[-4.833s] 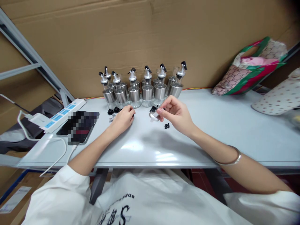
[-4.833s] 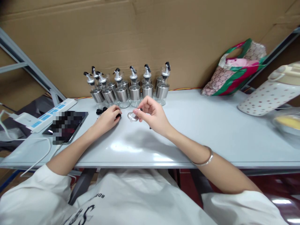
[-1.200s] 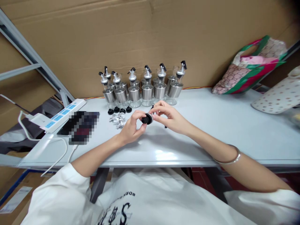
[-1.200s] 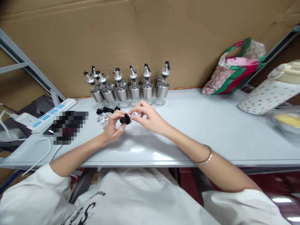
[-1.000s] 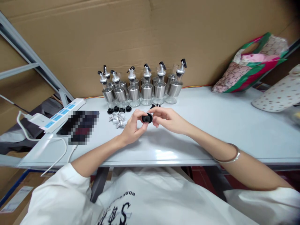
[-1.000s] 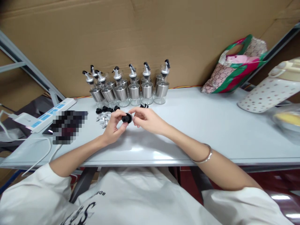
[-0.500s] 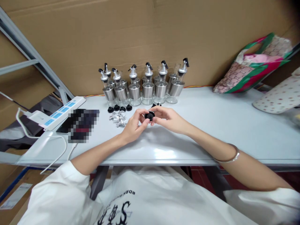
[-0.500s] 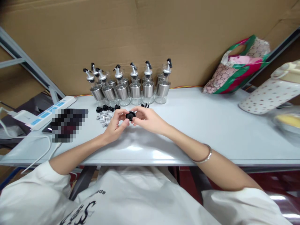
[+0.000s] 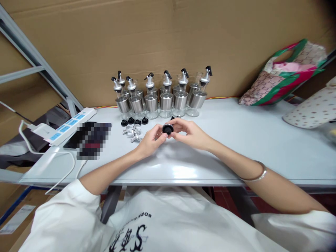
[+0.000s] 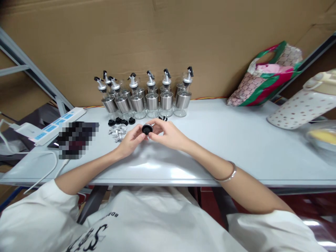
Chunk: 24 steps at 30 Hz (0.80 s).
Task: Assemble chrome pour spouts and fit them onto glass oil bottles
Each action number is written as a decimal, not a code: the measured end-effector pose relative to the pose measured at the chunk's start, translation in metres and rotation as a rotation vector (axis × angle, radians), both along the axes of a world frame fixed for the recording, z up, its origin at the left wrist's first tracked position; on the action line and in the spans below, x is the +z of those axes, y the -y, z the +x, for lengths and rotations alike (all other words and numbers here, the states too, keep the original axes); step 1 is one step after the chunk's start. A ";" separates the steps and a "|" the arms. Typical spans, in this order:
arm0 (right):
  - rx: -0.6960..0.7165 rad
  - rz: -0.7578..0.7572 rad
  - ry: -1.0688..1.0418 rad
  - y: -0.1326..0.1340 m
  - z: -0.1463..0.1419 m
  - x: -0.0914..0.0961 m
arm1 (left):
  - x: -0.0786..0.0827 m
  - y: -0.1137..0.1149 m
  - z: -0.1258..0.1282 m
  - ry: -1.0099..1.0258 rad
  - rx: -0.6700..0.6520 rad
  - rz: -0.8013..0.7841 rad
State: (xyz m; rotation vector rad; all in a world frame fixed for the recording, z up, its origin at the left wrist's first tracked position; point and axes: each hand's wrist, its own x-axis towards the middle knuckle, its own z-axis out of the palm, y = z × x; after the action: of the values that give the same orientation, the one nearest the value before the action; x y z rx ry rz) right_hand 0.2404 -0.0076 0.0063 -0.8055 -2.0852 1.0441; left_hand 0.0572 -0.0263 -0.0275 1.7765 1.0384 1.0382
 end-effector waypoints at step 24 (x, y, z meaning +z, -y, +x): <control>0.047 0.107 0.113 0.004 0.000 -0.004 | 0.011 0.004 -0.001 -0.184 0.022 0.138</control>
State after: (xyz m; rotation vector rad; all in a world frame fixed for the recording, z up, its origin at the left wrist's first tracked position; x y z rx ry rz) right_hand 0.2409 -0.0112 0.0025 -0.7820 -2.2444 0.9220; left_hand 0.0562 -0.0307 -0.0165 2.0072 1.1229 0.9950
